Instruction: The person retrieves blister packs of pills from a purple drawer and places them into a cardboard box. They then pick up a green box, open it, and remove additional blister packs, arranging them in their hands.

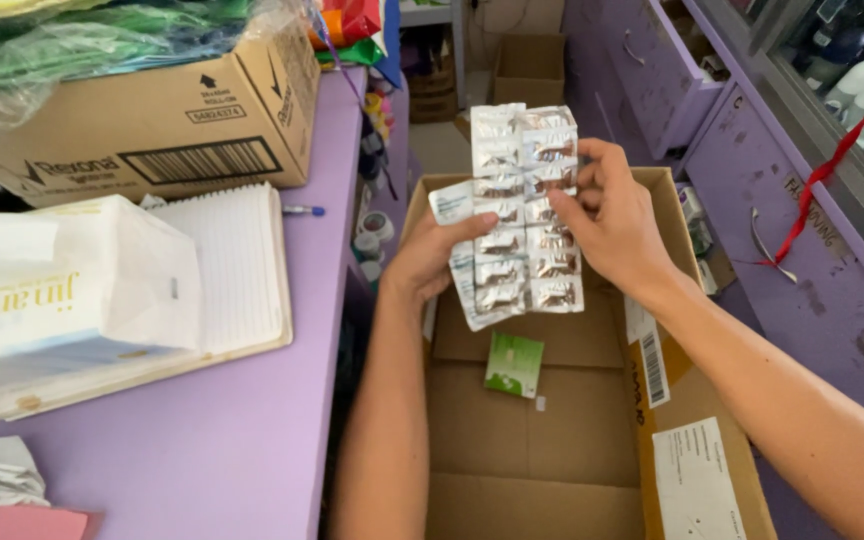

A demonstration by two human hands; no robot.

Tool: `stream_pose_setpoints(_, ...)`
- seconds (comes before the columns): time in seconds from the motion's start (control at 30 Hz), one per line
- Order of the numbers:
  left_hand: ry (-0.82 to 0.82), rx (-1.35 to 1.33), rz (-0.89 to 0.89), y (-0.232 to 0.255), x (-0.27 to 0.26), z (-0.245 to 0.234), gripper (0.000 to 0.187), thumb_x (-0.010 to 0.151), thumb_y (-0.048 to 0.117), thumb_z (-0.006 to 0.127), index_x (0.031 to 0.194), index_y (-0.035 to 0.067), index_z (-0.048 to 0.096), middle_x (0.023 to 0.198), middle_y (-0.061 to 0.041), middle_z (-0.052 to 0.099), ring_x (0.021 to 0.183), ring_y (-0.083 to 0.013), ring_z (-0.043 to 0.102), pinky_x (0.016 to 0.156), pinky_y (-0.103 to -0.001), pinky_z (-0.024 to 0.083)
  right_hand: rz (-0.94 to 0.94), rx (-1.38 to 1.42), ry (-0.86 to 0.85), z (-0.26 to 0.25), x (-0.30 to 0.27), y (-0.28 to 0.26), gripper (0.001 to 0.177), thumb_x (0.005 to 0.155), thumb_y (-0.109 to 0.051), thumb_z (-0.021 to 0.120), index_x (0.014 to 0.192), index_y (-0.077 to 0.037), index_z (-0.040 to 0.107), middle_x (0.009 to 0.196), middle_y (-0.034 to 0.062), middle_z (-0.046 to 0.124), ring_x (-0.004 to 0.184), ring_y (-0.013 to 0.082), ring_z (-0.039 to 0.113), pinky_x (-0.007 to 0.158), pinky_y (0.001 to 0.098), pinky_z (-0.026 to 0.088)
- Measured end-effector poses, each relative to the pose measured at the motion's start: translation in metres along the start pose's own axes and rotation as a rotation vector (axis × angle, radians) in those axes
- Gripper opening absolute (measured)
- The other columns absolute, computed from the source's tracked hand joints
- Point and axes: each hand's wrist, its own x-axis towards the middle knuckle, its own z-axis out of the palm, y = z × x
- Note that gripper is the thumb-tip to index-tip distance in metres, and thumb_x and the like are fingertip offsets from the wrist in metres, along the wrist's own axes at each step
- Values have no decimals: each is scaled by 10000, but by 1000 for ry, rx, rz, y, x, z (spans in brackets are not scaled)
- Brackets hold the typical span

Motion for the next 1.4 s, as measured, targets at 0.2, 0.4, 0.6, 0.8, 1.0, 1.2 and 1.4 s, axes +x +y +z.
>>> stream_pose_setpoints(0.2,18,11,-3,0,0,1,532,875,82,748,1367,-26,575,1267,-148,695,1114,-257,700,922,-398,601,-34,69,15,1,0,2,468,1010,-48,676,1393,45,422,942,95,641,796,124,678,653,267,515)
stream_pose_setpoints(0.4,-38,-6,6,2,-2,4,521,872,41,731,1365,-24,576,1264,-149,693,1109,-256,701,935,-397,596,-29,86,13,1,-1,2,475,1002,-49,678,1390,46,421,952,104,619,799,118,671,649,265,516)
stream_pose_setpoints(0.6,-49,-33,35,-6,3,-4,592,794,-94,669,1370,-22,557,1263,-143,687,1131,-267,691,979,-402,569,-15,52,-5,-2,0,-1,490,991,-55,688,1392,41,422,930,99,632,741,131,632,611,286,488)
stream_pose_setpoints(0.8,-40,-32,32,-6,2,-3,608,783,-100,671,1375,-24,555,1269,-148,686,1143,-277,684,984,-403,563,10,43,-26,-3,0,-1,509,988,-62,690,1401,41,411,939,112,642,755,129,658,623,283,502)
stream_pose_setpoints(1.0,-47,-1,22,0,-1,1,619,762,-91,690,1362,-33,551,1258,-162,687,1128,-286,692,975,-417,572,1,68,-57,-2,0,-4,512,990,-52,673,1410,39,394,973,120,689,818,145,703,647,291,521)
stream_pose_setpoints(1.2,-5,24,11,0,-1,1,607,772,-77,687,1361,-30,544,1243,-168,689,1121,-289,697,971,-418,578,19,92,-82,-1,0,-6,540,996,-55,655,1430,47,351,985,129,721,884,154,733,694,288,552)
stream_pose_setpoints(1.4,-35,-15,23,-6,1,-5,582,795,-83,687,1360,-33,555,1247,-154,687,1118,-277,695,967,-417,573,43,54,-98,-2,1,-10,553,987,-64,662,1433,41,353,963,138,733,858,177,735,698,312,549)
